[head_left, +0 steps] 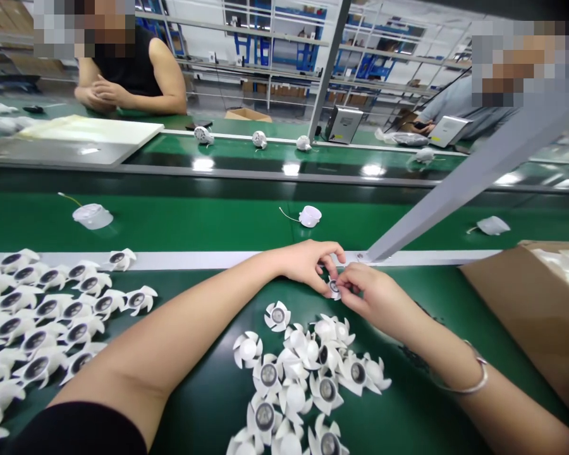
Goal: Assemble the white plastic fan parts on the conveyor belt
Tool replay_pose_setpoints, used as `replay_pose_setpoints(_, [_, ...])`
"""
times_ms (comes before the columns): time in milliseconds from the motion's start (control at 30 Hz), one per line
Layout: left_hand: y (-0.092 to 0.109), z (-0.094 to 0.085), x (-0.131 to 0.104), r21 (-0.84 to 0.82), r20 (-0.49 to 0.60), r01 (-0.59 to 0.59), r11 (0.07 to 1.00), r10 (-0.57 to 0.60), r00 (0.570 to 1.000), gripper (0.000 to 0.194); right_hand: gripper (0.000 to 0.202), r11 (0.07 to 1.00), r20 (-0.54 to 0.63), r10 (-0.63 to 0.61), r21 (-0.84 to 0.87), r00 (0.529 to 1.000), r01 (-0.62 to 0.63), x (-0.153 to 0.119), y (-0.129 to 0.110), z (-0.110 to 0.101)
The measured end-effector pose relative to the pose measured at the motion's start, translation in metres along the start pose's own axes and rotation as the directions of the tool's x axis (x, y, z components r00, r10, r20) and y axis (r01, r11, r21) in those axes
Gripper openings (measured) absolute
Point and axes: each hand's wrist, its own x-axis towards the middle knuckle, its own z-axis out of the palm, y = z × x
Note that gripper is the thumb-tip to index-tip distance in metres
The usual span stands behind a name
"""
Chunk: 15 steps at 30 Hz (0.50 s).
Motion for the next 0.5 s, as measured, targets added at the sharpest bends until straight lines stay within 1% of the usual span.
replay_pose_setpoints(133, [0.000, -0.001, 0.001, 0.018, 0.001, -0.014, 1.000, 0.014, 1.000, 0.065, 0.012, 0.992, -0.010, -0.079, -0.097, 0.997, 0.077, 0.001, 0.002, 0.002])
replay_pose_setpoints(267, [0.001, -0.001, 0.000, 0.022, -0.008, -0.004, 1.000, 0.004, 1.000, 0.063, 0.014, 0.969, -0.007, -0.151, -0.201, 0.989, 0.146, 0.003, 0.001, 0.001])
replay_pose_setpoints(367, [0.001, 0.000, 0.000, 0.014, -0.016, 0.006, 1.000, -0.006, 1.000, 0.064, 0.019, 0.939, 0.032, -0.162, -0.302, 0.986, 0.164, 0.002, -0.004, 0.000])
replay_pose_setpoints(500, [-0.002, 0.000, 0.002, 0.012, -0.031, -0.004, 1.000, 0.004, 1.000, 0.064, 0.021, 0.881, 0.073, -0.182, -0.430, 0.981, 0.195, -0.008, -0.016, 0.001])
